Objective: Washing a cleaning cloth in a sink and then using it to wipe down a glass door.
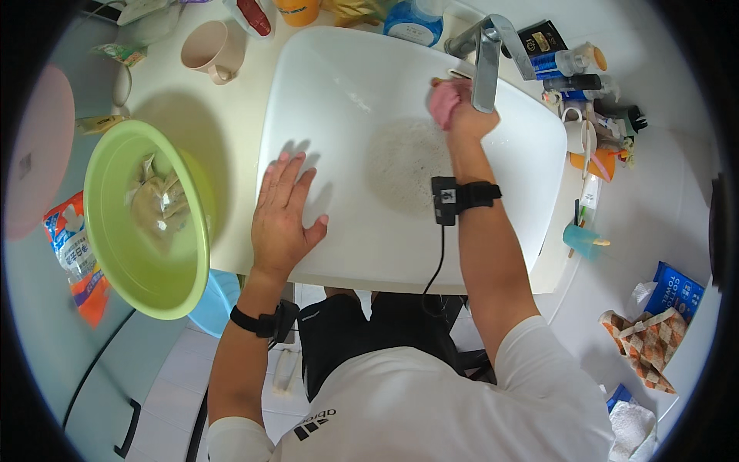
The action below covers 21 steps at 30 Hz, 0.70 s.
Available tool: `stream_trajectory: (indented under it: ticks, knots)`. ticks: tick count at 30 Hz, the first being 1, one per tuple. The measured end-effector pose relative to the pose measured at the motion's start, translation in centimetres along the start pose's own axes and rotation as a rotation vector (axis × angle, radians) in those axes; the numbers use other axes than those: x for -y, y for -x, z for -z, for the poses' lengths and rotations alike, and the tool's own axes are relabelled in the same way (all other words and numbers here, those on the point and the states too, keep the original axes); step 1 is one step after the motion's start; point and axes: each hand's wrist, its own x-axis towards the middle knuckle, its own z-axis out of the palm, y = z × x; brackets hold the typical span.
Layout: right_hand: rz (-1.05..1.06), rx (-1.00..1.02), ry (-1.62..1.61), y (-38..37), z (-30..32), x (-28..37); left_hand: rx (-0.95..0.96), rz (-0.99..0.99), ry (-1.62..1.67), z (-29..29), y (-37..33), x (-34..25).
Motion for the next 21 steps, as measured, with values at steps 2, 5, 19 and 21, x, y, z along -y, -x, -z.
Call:
stream_trajectory:
  ticks: [2, 5, 19, 21]
  knots:
    - [0.039, -0.020, 0.011, 1.8, -2.4, 0.4, 0.014, -0.018, 0.039, -0.1, -0.2, 0.0]
    - [0.105, -0.019, 0.039, 2.9, -2.6, 1.8, 0.021, -0.022, 0.057, 0.6, 0.1, 0.7]
    - [-0.349, 0.308, -0.722, 0.7, 1.0, 1.8, -0.057, 0.007, 0.018, 0.7, 0.2, 2.9]
    - [-0.590, 0.551, -1.121, -2.8, 3.1, -1.0, -0.042, 0.008, 0.040, 0.6, -0.9, 1.9]
